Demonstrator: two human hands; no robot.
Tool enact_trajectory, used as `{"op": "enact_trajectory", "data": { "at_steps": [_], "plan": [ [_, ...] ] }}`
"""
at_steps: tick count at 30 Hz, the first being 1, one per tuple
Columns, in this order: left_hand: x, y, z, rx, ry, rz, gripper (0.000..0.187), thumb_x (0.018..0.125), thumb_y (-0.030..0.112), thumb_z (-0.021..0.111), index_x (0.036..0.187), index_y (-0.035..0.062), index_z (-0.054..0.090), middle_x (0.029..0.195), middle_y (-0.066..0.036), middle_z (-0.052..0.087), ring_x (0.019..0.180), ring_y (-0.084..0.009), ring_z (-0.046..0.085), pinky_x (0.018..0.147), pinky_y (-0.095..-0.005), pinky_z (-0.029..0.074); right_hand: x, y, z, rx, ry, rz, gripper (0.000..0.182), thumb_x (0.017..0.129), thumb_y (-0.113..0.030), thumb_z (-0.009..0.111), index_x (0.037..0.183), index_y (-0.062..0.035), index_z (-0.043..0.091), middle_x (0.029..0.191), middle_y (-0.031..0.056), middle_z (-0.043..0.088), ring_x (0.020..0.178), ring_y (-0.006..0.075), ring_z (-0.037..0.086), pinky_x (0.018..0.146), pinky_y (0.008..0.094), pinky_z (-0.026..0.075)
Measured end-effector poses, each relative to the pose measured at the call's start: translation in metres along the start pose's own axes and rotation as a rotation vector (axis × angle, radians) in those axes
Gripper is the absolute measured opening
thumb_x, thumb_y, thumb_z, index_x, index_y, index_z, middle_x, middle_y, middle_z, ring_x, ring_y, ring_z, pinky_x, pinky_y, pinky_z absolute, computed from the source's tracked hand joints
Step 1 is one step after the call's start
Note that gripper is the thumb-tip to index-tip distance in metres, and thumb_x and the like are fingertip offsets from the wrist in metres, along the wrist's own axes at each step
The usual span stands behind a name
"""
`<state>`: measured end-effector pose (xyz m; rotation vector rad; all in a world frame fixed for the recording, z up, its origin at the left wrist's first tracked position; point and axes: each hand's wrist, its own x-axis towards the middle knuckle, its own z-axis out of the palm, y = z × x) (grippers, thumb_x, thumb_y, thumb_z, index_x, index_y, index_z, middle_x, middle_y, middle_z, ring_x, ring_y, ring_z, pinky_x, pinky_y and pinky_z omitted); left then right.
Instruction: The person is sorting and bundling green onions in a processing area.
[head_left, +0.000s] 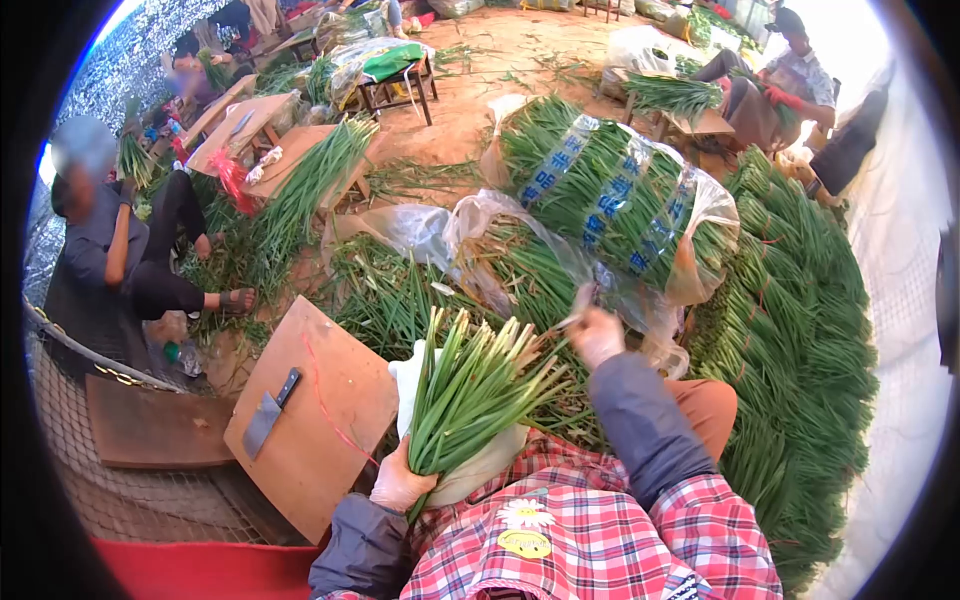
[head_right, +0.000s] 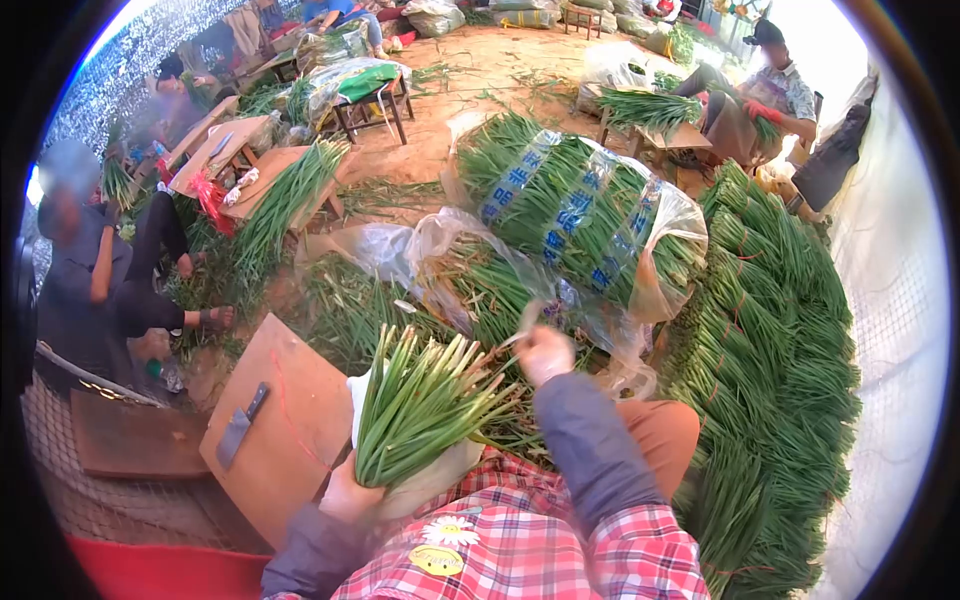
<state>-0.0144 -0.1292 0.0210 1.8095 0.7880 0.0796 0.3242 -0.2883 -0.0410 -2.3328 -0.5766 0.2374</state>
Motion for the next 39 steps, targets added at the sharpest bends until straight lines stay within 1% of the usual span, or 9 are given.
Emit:
{"op": "enact_trajectory", "data": {
  "at_steps": [2, 6, 11, 16, 20, 24, 28, 32, 39],
  "plan": [
    [-0.001, 0.004, -0.004, -0.163, -0.028, -0.017, 0.061, 0.063, 0.004, 0.066, 0.121, 0.0017, 0.048, 0.100, -0.010, 0.063, 0.093, -0.0172, 0.059, 0.084, -0.0286, 0.044, 0.030, 0.061, -0.019, 0.312, 0.269, -0.040, 0.019, 0.077, -0.021, 0.061, 0.084, -0.0040, 0.062, 0.077, 0.0154, 0.063, 0.072, 0.0297, 0.062, 0.067, 0.0388, 0.049],
    [0.005, -0.017, -0.006, -0.353, -0.072, -0.096, 0.062, 0.061, 0.002, 0.066, 0.120, 0.0022, 0.049, 0.102, -0.008, 0.061, 0.094, -0.0147, 0.055, 0.085, -0.0271, 0.042, 0.005, 0.052, -0.079, -0.794, -0.374, -0.010, 0.029, 0.073, -0.020, 0.065, 0.098, -0.0063, 0.063, 0.086, 0.0158, 0.064, 0.081, 0.0318, 0.061, 0.073, 0.0412, 0.047],
    [0.009, -0.017, 0.002, -0.192, -0.033, -0.020, 0.062, 0.063, 0.011, 0.066, 0.121, 0.0027, 0.047, 0.100, -0.016, 0.062, 0.095, -0.0239, 0.059, 0.083, -0.0312, 0.044, -0.012, -0.071, -0.081, -0.176, -0.297, -0.585, 0.027, 0.073, -0.035, 0.063, 0.087, -0.0134, 0.070, 0.079, 0.0112, 0.063, 0.080, 0.0276, 0.060, 0.072, 0.0405, 0.047],
    [0.006, -0.012, 0.004, -0.007, -0.012, -0.019, 0.065, 0.064, 0.017, 0.066, 0.124, 0.0048, 0.043, 0.097, -0.021, 0.061, 0.092, -0.0342, 0.060, 0.080, -0.0357, 0.046, -0.043, -0.111, -0.018, -0.597, -0.552, -0.878, 0.019, 0.068, -0.033, 0.067, 0.077, -0.0170, 0.066, 0.084, 0.0026, 0.064, 0.087, 0.0211, 0.056, 0.077, 0.0365, 0.041],
    [0.002, -0.010, -0.003, 0.017, -0.020, -0.019, 0.064, 0.064, 0.018, 0.066, 0.123, 0.0045, 0.044, 0.095, -0.022, 0.061, 0.091, -0.0354, 0.060, 0.078, -0.0360, 0.046, -0.051, -0.095, -0.008, -0.482, -0.737, -0.749, 0.021, 0.071, -0.029, 0.066, 0.087, -0.0151, 0.063, 0.082, 0.0038, 0.063, 0.085, 0.0233, 0.059, 0.076, 0.0375, 0.041],
    [0.008, -0.016, 0.001, -0.322, -0.055, -0.037, 0.066, 0.063, 0.007, 0.066, 0.125, 0.0014, 0.044, 0.105, -0.011, 0.061, 0.098, -0.0187, 0.057, 0.087, -0.0280, 0.042, -0.050, -0.092, -0.012, -0.290, -0.878, -0.434, 0.049, 0.074, -0.029, 0.067, 0.117, -0.0106, 0.052, 0.100, 0.0172, 0.061, 0.097, 0.0323, 0.057, 0.084, 0.0395, 0.042],
    [0.008, -0.016, 0.000, -0.457, -0.104, -0.095, 0.067, 0.062, 0.000, 0.066, 0.125, 0.0009, 0.045, 0.110, -0.006, 0.058, 0.100, -0.0142, 0.053, 0.090, -0.0262, 0.039, -0.051, -0.077, -0.012, -0.083, -0.914, -0.414, 0.053, 0.071, -0.032, 0.069, 0.117, -0.0080, 0.055, 0.109, 0.0183, 0.059, 0.101, 0.0337, 0.056, 0.086, 0.0375, 0.043],
    [0.009, -0.016, -0.001, -0.466, -0.099, -0.101, 0.066, 0.061, 0.001, 0.067, 0.124, 0.0011, 0.045, 0.108, -0.006, 0.058, 0.098, -0.0135, 0.053, 0.089, -0.0258, 0.039, -0.060, -0.102, -0.024, -0.475, -1.102, -0.379, 0.040, 0.073, -0.037, 0.065, 0.109, -0.0188, 0.063, 0.100, 0.0121, 0.063, 0.092, 0.0287, 0.059, 0.081, 0.0368, 0.046],
    [0.007, -0.010, 0.000, -0.378, -0.086, -0.085, 0.065, 0.062, 0.003, 0.065, 0.124, 0.0008, 0.044, 0.105, -0.008, 0.059, 0.096, -0.0145, 0.054, 0.087, -0.0263, 0.041, -0.062, -0.075, -0.019, -0.121, -0.958, -0.402, 0.035, 0.076, -0.034, 0.062, 0.105, -0.0140, 0.064, 0.096, 0.0127, 0.063, 0.091, 0.0285, 0.059, 0.080, 0.0362, 0.046]
  ]
}}
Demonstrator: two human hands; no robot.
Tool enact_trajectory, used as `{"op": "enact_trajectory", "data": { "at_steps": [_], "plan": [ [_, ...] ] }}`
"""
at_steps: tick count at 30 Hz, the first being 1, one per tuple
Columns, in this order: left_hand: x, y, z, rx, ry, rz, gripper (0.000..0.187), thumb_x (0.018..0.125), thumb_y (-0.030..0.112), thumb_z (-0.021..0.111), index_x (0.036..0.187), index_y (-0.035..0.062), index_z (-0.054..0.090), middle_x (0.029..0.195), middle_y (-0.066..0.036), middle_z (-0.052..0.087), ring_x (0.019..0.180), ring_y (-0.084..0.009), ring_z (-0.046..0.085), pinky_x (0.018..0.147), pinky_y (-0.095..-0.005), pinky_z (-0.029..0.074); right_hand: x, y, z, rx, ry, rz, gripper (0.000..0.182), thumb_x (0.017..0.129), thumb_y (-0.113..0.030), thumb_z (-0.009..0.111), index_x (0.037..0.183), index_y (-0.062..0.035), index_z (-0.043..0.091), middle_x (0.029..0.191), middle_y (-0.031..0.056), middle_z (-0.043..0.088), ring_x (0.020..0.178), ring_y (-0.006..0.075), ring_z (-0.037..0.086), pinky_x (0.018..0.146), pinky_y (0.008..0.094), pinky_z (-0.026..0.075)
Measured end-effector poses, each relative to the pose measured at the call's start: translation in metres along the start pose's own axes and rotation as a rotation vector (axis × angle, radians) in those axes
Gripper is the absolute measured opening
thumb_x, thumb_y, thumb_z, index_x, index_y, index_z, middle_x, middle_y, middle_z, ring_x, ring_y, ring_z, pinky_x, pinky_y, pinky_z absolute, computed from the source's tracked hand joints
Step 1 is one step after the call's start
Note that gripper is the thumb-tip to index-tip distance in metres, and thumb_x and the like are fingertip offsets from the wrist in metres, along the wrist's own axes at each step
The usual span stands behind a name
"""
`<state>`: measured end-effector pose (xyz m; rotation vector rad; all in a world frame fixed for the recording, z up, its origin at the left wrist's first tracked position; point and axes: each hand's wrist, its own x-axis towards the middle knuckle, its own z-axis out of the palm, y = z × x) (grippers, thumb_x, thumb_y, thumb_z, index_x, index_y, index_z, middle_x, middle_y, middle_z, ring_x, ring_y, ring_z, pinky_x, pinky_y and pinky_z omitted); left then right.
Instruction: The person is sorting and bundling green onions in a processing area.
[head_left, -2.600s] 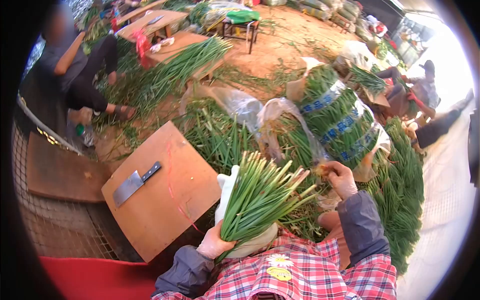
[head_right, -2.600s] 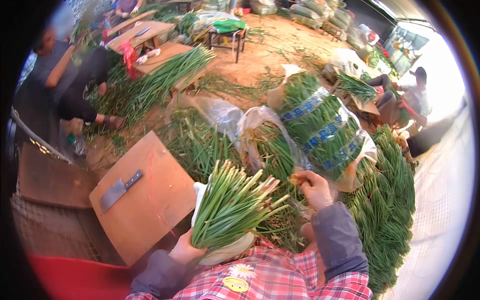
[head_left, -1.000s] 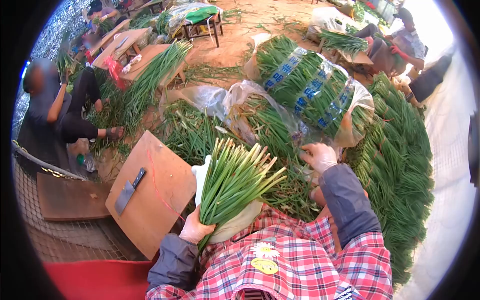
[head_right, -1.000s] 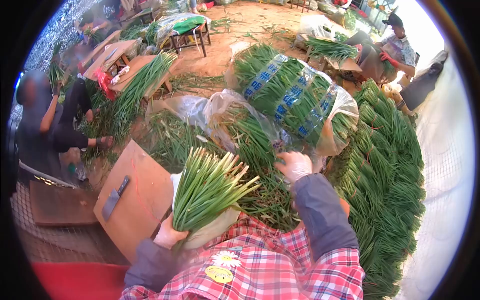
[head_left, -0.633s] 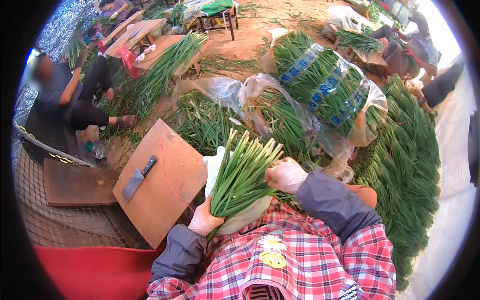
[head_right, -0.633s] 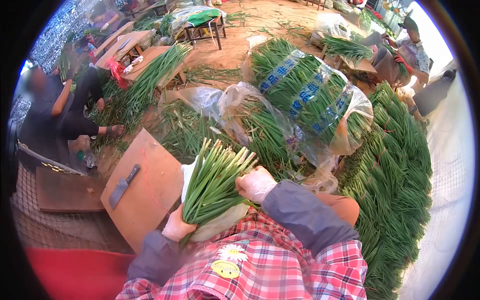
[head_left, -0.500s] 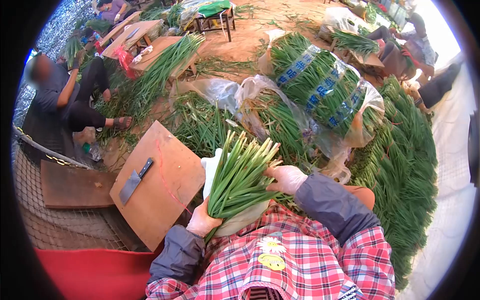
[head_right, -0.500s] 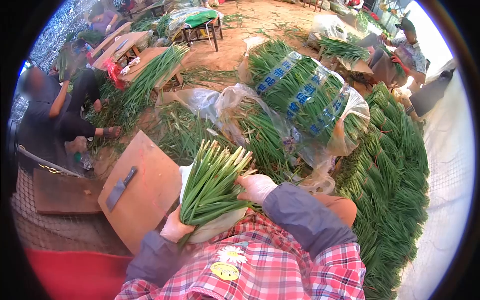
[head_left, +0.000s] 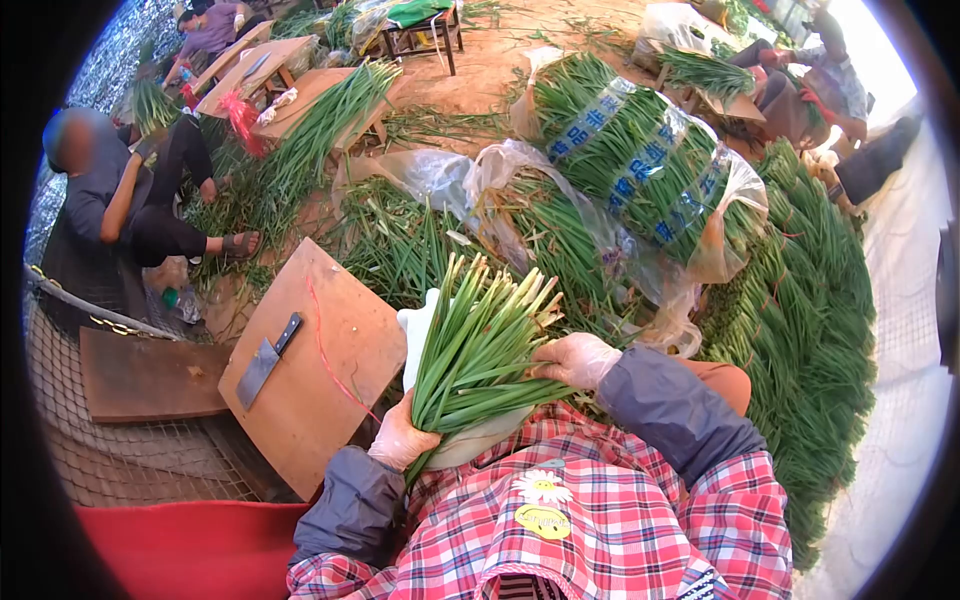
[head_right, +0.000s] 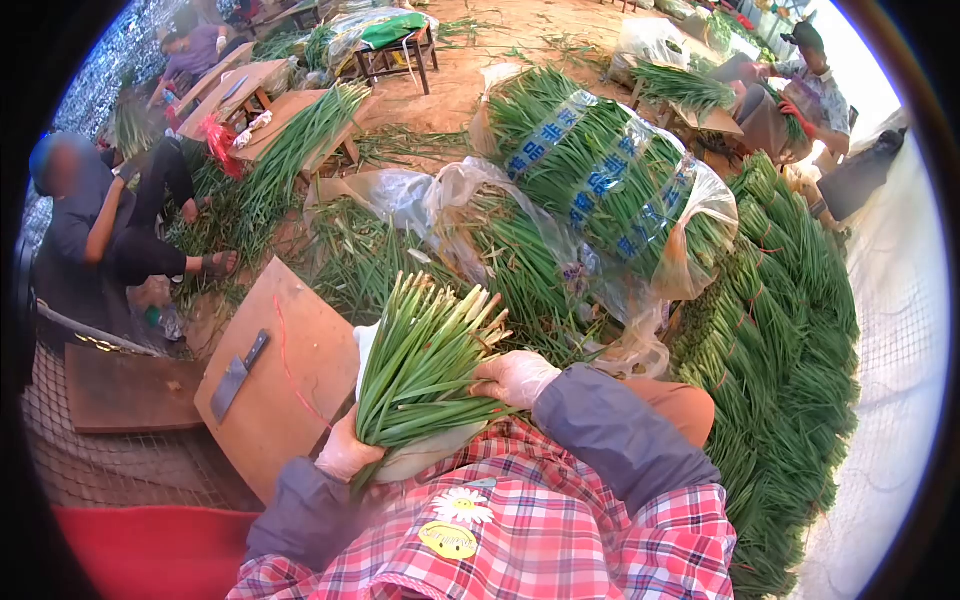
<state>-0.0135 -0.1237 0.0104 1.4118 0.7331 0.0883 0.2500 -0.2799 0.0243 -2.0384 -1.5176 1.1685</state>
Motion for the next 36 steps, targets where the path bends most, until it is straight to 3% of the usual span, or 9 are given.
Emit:
{"op": "enact_trajectory", "data": {
  "at_steps": [8, 13, 21, 22, 23, 27, 28, 31, 36],
  "plan": [
    [-0.003, -0.002, 0.003, 0.380, 0.090, 0.079, 0.063, 0.065, 0.014, 0.065, 0.122, 0.0005, 0.044, 0.094, -0.022, 0.061, 0.091, -0.0343, 0.060, 0.077, -0.0344, 0.047, 0.013, -0.022, 0.009, 0.098, -0.088, -0.016, 0.039, 0.075, -0.033, 0.066, 0.107, -0.0104, 0.062, 0.098, 0.0140, 0.063, 0.094, 0.0283, 0.059, 0.083, 0.0347, 0.044],
    [-0.010, 0.009, 0.002, 0.262, -0.020, 0.048, 0.064, 0.065, 0.014, 0.067, 0.123, 0.0007, 0.044, 0.097, -0.016, 0.062, 0.086, -0.0244, 0.061, 0.076, -0.0327, 0.047, 0.015, -0.014, 0.011, 0.417, 0.062, 0.031, 0.029, 0.079, -0.027, 0.065, 0.100, -0.0066, 0.063, 0.090, 0.0125, 0.065, 0.087, 0.0244, 0.061, 0.080, 0.0325, 0.046],
    [-0.010, 0.030, 0.005, -0.034, -0.329, -0.163, 0.069, 0.064, 0.006, 0.070, 0.127, 0.0019, 0.041, 0.102, -0.008, 0.058, 0.082, -0.0156, 0.056, 0.072, -0.0281, 0.047, -0.004, -0.017, -0.028, 0.318, 0.306, 0.052, 0.018, 0.087, -0.022, 0.054, 0.092, -0.0082, 0.064, 0.078, 0.0083, 0.064, 0.075, 0.0229, 0.062, 0.070, 0.0315, 0.048],
    [-0.010, 0.031, 0.007, -0.063, -0.352, -0.193, 0.069, 0.064, 0.005, 0.069, 0.127, 0.0022, 0.040, 0.103, -0.008, 0.057, 0.085, -0.0158, 0.055, 0.073, -0.0284, 0.046, -0.006, -0.016, -0.034, 0.360, 0.349, 0.070, 0.017, 0.087, -0.020, 0.054, 0.092, -0.0076, 0.064, 0.076, 0.0087, 0.064, 0.071, 0.0209, 0.061, 0.068, 0.0316, 0.048],
    [-0.010, 0.035, 0.009, -0.091, -0.374, -0.226, 0.070, 0.065, 0.004, 0.069, 0.128, 0.0025, 0.040, 0.105, -0.007, 0.057, 0.087, -0.0161, 0.055, 0.075, -0.0288, 0.046, -0.004, -0.007, -0.035, 0.387, 0.510, -0.029, 0.014, 0.088, -0.018, 0.057, 0.090, -0.0056, 0.064, 0.068, -0.0008, 0.058, 0.057, 0.0066, 0.048, 0.054, 0.0240, 0.043],
    [-0.015, 0.046, 0.013, -0.133, -0.390, -0.259, 0.071, 0.065, 0.000, 0.069, 0.130, 0.0036, 0.039, 0.110, -0.006, 0.056, 0.098, -0.0165, 0.052, 0.085, -0.0303, 0.043, -0.014, 0.013, -0.065, 0.630, 0.717, -0.068, 0.016, 0.088, -0.020, 0.059, 0.085, -0.0054, 0.065, 0.066, -0.0035, 0.056, 0.054, 0.0044, 0.041, 0.048, 0.0218, 0.035],
    [-0.016, 0.046, 0.013, -0.154, -0.386, -0.261, 0.072, 0.065, 0.000, 0.069, 0.130, 0.0034, 0.039, 0.112, -0.006, 0.056, 0.100, -0.0166, 0.052, 0.086, -0.0305, 0.042, -0.016, 0.020, -0.075, 0.549, 0.798, -0.079, 0.013, 0.088, -0.017, 0.058, 0.088, -0.0048, 0.064, 0.074, -0.0008, 0.061, 0.070, 0.0077, 0.051, 0.064, 0.0253, 0.044],
    [-0.022, 0.042, 0.013, -0.220, -0.379, -0.275, 0.071, 0.065, -0.001, 0.071, 0.129, 0.0026, 0.040, 0.114, -0.006, 0.055, 0.103, -0.0170, 0.051, 0.091, -0.0310, 0.040, -0.024, 0.049, -0.096, 0.593, 0.798, 0.116, 0.020, 0.089, -0.023, 0.057, 0.087, -0.0051, 0.064, 0.071, -0.0007, 0.060, 0.055, 0.0073, 0.042, 0.052, 0.0244, 0.038],
    [-0.033, 0.035, 0.012, -0.315, -0.359, -0.323, 0.066, 0.065, -0.002, 0.070, 0.125, 0.0004, 0.043, 0.115, -0.009, 0.056, 0.103, -0.0187, 0.053, 0.090, -0.0320, 0.042, -0.034, 0.117, -0.116, 0.641, 1.117, 0.206, 0.022, 0.087, -0.027, 0.058, 0.091, -0.0063, 0.065, 0.079, 0.0010, 0.064, 0.058, 0.0098, 0.045, 0.055, 0.0255, 0.040]
  ]
}}
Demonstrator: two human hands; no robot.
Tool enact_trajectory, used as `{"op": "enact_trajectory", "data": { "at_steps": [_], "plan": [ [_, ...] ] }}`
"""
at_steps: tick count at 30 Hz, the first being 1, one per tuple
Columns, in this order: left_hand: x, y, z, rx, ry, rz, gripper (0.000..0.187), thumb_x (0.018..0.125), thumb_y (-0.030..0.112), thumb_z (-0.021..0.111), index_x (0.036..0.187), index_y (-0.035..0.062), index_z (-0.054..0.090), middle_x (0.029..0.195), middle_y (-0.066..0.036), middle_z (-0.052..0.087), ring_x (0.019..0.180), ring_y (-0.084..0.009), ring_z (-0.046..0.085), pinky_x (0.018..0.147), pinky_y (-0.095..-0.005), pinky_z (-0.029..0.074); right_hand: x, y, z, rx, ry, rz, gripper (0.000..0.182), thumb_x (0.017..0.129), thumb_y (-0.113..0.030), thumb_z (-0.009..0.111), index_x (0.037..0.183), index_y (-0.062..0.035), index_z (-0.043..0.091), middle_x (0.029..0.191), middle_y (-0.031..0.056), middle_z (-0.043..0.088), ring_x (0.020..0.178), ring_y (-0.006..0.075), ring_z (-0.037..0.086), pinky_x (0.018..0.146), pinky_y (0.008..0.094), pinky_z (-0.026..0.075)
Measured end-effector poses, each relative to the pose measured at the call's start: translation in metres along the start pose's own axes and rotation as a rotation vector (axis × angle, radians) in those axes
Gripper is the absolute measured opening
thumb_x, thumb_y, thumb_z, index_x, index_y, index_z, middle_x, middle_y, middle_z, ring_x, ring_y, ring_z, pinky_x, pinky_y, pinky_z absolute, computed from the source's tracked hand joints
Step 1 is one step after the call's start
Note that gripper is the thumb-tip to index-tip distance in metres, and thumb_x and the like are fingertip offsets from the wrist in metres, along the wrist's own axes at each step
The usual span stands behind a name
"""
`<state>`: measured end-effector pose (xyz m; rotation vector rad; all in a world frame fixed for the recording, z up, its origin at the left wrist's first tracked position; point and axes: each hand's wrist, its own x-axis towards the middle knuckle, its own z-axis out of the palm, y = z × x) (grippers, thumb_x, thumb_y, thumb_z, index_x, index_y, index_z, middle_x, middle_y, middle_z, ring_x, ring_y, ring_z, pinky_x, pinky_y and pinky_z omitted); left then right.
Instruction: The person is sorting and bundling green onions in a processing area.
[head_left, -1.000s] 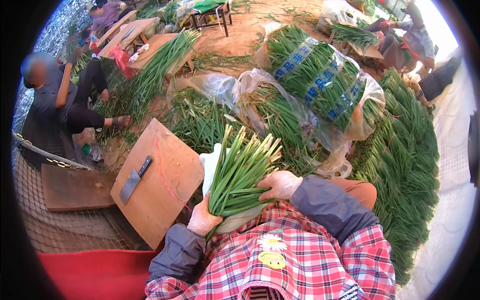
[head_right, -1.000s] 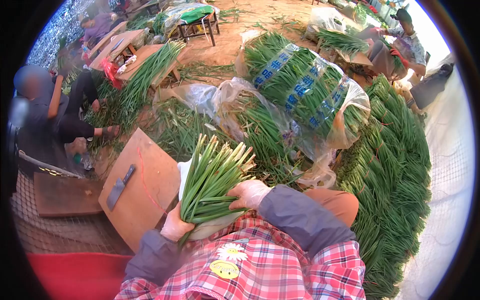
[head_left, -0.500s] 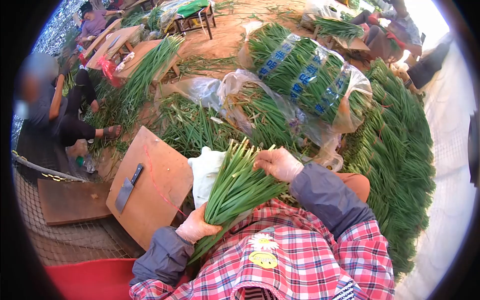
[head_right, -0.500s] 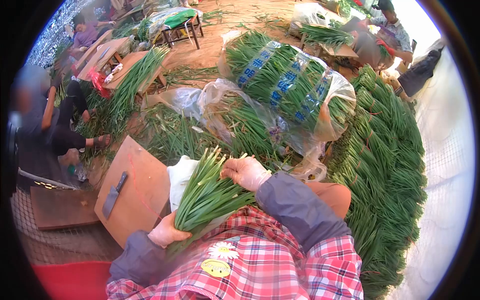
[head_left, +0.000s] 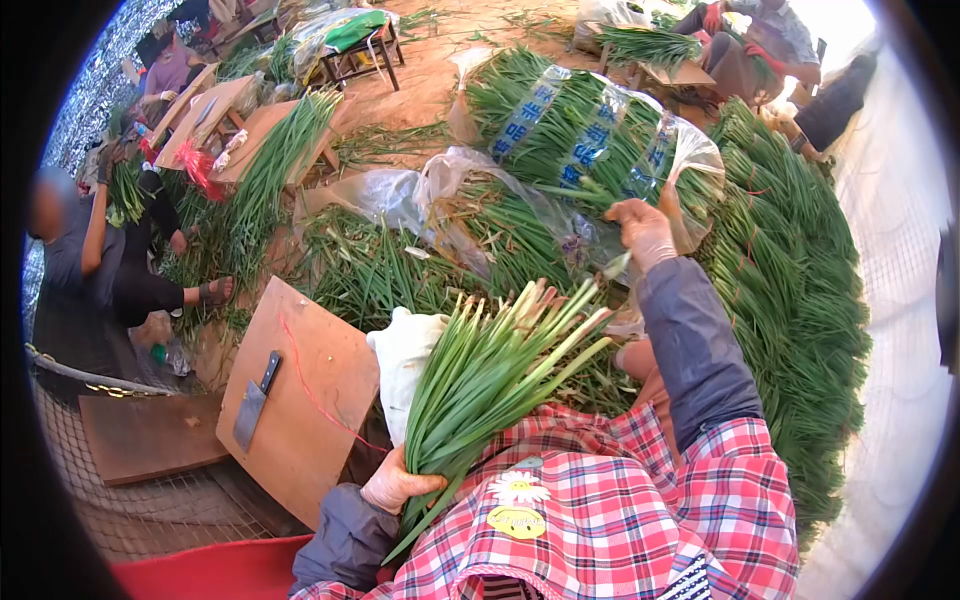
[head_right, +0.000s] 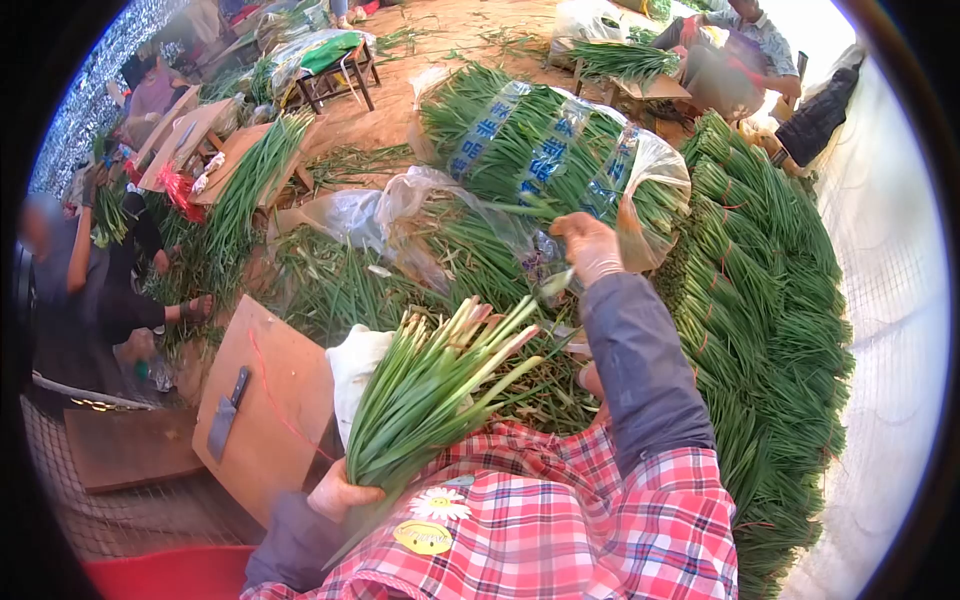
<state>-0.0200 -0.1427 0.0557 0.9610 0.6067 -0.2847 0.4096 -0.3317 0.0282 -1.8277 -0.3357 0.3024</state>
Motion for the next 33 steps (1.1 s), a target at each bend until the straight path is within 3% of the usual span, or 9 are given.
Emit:
{"op": "enact_trajectory", "data": {
  "at_steps": [4, 7, 11, 21, 25, 27, 29, 31, 33],
  "plan": [
    [-0.011, -0.012, -0.016, -0.133, 0.004, 0.045, 0.065, 0.065, -0.001, 0.070, 0.124, -0.0003, 0.044, 0.106, -0.010, 0.060, 0.081, -0.0186, 0.061, 0.066, -0.0290, 0.050, 0.011, 0.047, -0.021, -1.309, -0.466, 0.090, 0.038, 0.078, -0.038, 0.061, 0.103, -0.0079, 0.064, 0.096, 0.0101, 0.066, 0.082, 0.0250, 0.062, 0.074, 0.0343, 0.048],
    [-0.009, -0.019, -0.025, -0.204, 0.015, 0.064, 0.060, 0.066, -0.001, 0.068, 0.122, -0.0008, 0.046, 0.090, -0.011, 0.062, 0.059, -0.0180, 0.059, 0.049, -0.0283, 0.048, -0.041, 0.015, 0.003, -0.970, -0.591, -0.026, 0.069, 0.073, -0.047, 0.063, 0.127, -0.0077, 0.046, 0.107, 0.0169, 0.061, 0.098, 0.0281, 0.059, 0.085, 0.0327, 0.046],
    [-0.002, -0.013, -0.015, -0.240, 0.004, 0.077, 0.055, 0.067, -0.001, 0.066, 0.119, -0.0010, 0.048, 0.082, -0.012, 0.061, 0.052, -0.0191, 0.056, 0.046, -0.0290, 0.046, -0.098, -0.047, 0.080, 0.206, -0.745, 0.296, 0.034, 0.081, -0.026, 0.065, 0.105, -0.0031, 0.061, 0.077, 0.0047, 0.063, 0.069, 0.0130, 0.059, 0.061, 0.0264, 0.047],
    [-0.014, -0.032, -0.037, -0.307, 0.087, 0.068, 0.049, 0.067, 0.007, 0.069, 0.110, -0.0020, 0.049, 0.076, -0.013, 0.057, 0.049, -0.0216, 0.053, 0.044, -0.0341, 0.043, -0.060, -0.019, 0.062, 0.587, -0.074, 0.223, 0.015, 0.086, -0.015, 0.058, 0.086, 0.0003, 0.061, 0.063, 0.0051, 0.059, 0.051, 0.0113, 0.053, 0.046, 0.0244, 0.042],
    [-0.014, -0.031, -0.039, -0.290, 0.062, 0.128, 0.051, 0.068, 0.012, 0.071, 0.111, -0.0023, 0.048, 0.074, -0.012, 0.055, 0.047, -0.0199, 0.048, 0.043, -0.0354, 0.041, -0.009, 0.054, -0.013, 0.172, 0.286, 0.185, 0.019, 0.083, -0.018, 0.061, 0.084, 0.0004, 0.063, 0.066, 0.0059, 0.062, 0.053, 0.0150, 0.057, 0.051, 0.0281, 0.045],
    [-0.016, -0.041, -0.050, -0.294, 0.044, 0.097, 0.051, 0.068, 0.012, 0.071, 0.111, -0.0027, 0.047, 0.074, -0.012, 0.055, 0.047, -0.0205, 0.049, 0.043, -0.0353, 0.041, -0.013, 0.053, -0.043, -0.619, 0.241, 0.140, 0.030, 0.078, -0.031, 0.065, 0.082, -0.0014, 0.065, 0.073, 0.0098, 0.065, 0.065, 0.0233, 0.062, 0.060, 0.0355, 0.048],
    [-0.017, -0.041, -0.049, -0.326, 0.044, 0.089, 0.051, 0.068, 0.013, 0.071, 0.110, -0.0030, 0.048, 0.074, -0.012, 0.055, 0.047, -0.0209, 0.049, 0.043, -0.0354, 0.041, -0.029, 0.041, -0.029, -1.322, -0.500, 0.142, 0.040, 0.073, -0.043, 0.064, 0.082, -0.0042, 0.067, 0.082, 0.0117, 0.065, 0.079, 0.0278, 0.063, 0.069, 0.0399, 0.048],
    [-0.013, -0.040, -0.047, -0.357, 0.024, 0.086, 0.050, 0.068, 0.013, 0.070, 0.110, -0.0031, 0.048, 0.074, -0.012, 0.055, 0.047, -0.0210, 0.050, 0.044, -0.0351, 0.041, -0.064, -0.018, 0.013, -1.391, -0.729, 0.129, 0.045, 0.071, -0.045, 0.064, 0.093, -0.0057, 0.066, 0.090, 0.0120, 0.065, 0.086, 0.0263, 0.062, 0.074, 0.0389, 0.048],
    [-0.008, -0.038, -0.043, -0.382, 0.001, 0.090, 0.051, 0.068, 0.013, 0.070, 0.111, -0.0029, 0.048, 0.075, -0.012, 0.056, 0.048, -0.0207, 0.050, 0.044, -0.0342, 0.042, -0.095, -0.022, 0.060, -1.068, -0.599, -0.329, 0.056, 0.068, -0.047, 0.068, 0.112, -0.0126, 0.059, 0.100, 0.0097, 0.064, 0.092, 0.0256, 0.061, 0.077, 0.0379, 0.048]
  ]
}}
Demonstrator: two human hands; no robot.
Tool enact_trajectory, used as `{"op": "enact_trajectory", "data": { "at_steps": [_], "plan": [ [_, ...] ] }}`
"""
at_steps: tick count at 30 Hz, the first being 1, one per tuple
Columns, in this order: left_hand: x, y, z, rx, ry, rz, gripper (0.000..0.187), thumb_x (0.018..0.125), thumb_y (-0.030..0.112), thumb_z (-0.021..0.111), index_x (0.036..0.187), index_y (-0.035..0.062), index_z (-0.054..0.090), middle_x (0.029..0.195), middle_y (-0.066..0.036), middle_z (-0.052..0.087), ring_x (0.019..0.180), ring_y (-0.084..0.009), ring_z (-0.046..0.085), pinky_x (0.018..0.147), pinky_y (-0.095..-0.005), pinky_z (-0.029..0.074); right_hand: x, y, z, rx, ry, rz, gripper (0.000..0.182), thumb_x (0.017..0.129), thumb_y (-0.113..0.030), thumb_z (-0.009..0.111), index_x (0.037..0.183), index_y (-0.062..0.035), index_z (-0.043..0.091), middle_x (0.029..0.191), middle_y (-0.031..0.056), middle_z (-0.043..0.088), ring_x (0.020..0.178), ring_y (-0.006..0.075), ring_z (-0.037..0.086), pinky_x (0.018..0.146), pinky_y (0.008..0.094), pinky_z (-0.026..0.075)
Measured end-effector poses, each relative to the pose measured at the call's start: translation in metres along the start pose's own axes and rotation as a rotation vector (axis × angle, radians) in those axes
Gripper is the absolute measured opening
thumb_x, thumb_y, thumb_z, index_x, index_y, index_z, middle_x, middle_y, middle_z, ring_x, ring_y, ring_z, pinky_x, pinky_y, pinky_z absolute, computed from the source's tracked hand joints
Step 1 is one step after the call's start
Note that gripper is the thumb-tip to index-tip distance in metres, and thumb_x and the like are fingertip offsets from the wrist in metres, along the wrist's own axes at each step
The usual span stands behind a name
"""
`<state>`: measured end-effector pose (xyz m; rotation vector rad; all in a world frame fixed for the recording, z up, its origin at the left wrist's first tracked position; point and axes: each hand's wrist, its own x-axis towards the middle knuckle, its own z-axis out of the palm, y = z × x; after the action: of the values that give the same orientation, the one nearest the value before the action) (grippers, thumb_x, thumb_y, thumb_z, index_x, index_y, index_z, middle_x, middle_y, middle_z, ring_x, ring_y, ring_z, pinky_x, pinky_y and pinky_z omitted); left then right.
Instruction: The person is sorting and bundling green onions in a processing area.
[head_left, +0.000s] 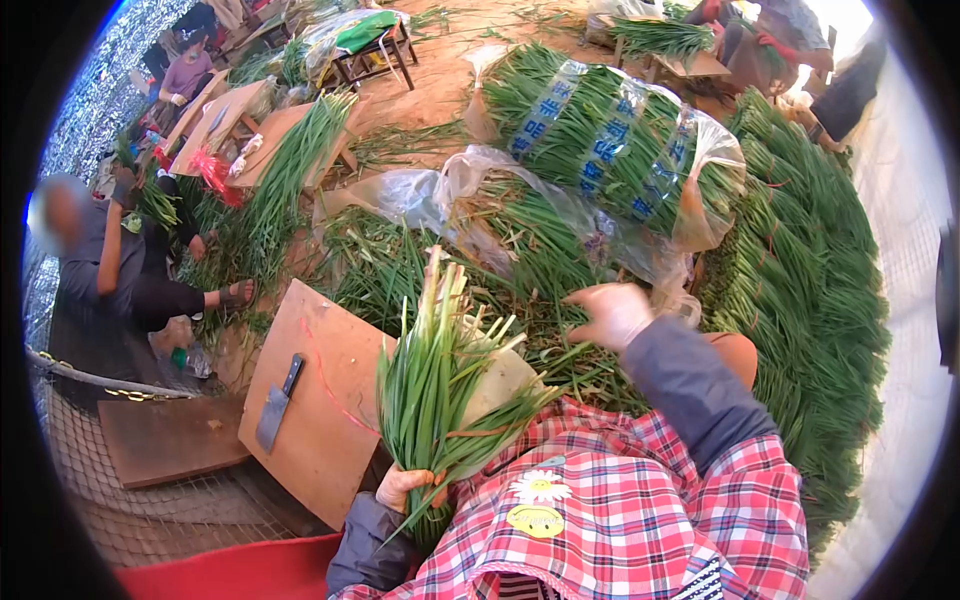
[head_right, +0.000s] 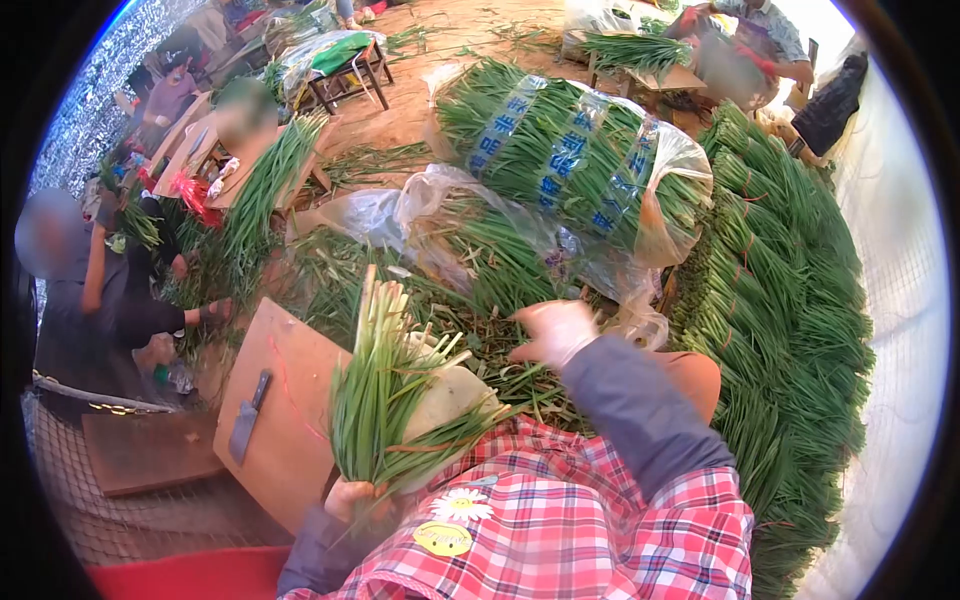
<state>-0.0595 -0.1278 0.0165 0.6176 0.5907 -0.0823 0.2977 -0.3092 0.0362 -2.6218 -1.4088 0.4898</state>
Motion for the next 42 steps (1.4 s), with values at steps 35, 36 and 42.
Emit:
{"op": "enact_trajectory", "data": {
  "at_steps": [35, 36, 42],
  "plan": [
    [0.087, 0.085, 0.144, 1.057, -0.083, 0.307, 0.058, 0.069, 0.017, 0.065, 0.120, 0.0041, 0.044, 0.082, -0.013, 0.063, 0.068, -0.0228, 0.062, 0.059, -0.0331, 0.048, -0.012, -0.078, 0.015, 2.263, -0.034, -0.521, 0.097, 0.057, -0.059, 0.073, 0.133, -0.0116, 0.036, 0.133, 0.0049, 0.041, 0.119, 0.0252, 0.042, 0.098, 0.0443, 0.035],
    [0.100, 0.070, 0.135, 1.116, -0.002, 0.423, 0.061, 0.069, 0.017, 0.064, 0.123, 0.0043, 0.040, 0.078, -0.014, 0.063, 0.064, -0.0251, 0.062, 0.057, -0.0341, 0.048, -0.010, -0.078, 0.019, 2.245, -0.017, -0.517, 0.099, 0.056, -0.060, 0.073, 0.133, -0.0119, 0.035, 0.133, 0.0043, 0.040, 0.120, 0.0249, 0.041, 0.099, 0.0441, 0.035],
    [0.115, 0.039, 0.144, 1.910, 0.314, 0.403, 0.073, 0.068, 0.007, 0.060, 0.132, -0.0049, 0.026, 0.080, -0.016, 0.061, 0.066, -0.0296, 0.064, 0.052, -0.0388, 0.050, 0.009, -0.088, 0.033, 2.290, -0.028, -0.256, 0.076, 0.068, -0.042, 0.074, 0.126, -0.0043, 0.043, 0.115, 0.0122, 0.055, 0.109, 0.0307, 0.051, 0.093, 0.0425, 0.044]
  ]
}}
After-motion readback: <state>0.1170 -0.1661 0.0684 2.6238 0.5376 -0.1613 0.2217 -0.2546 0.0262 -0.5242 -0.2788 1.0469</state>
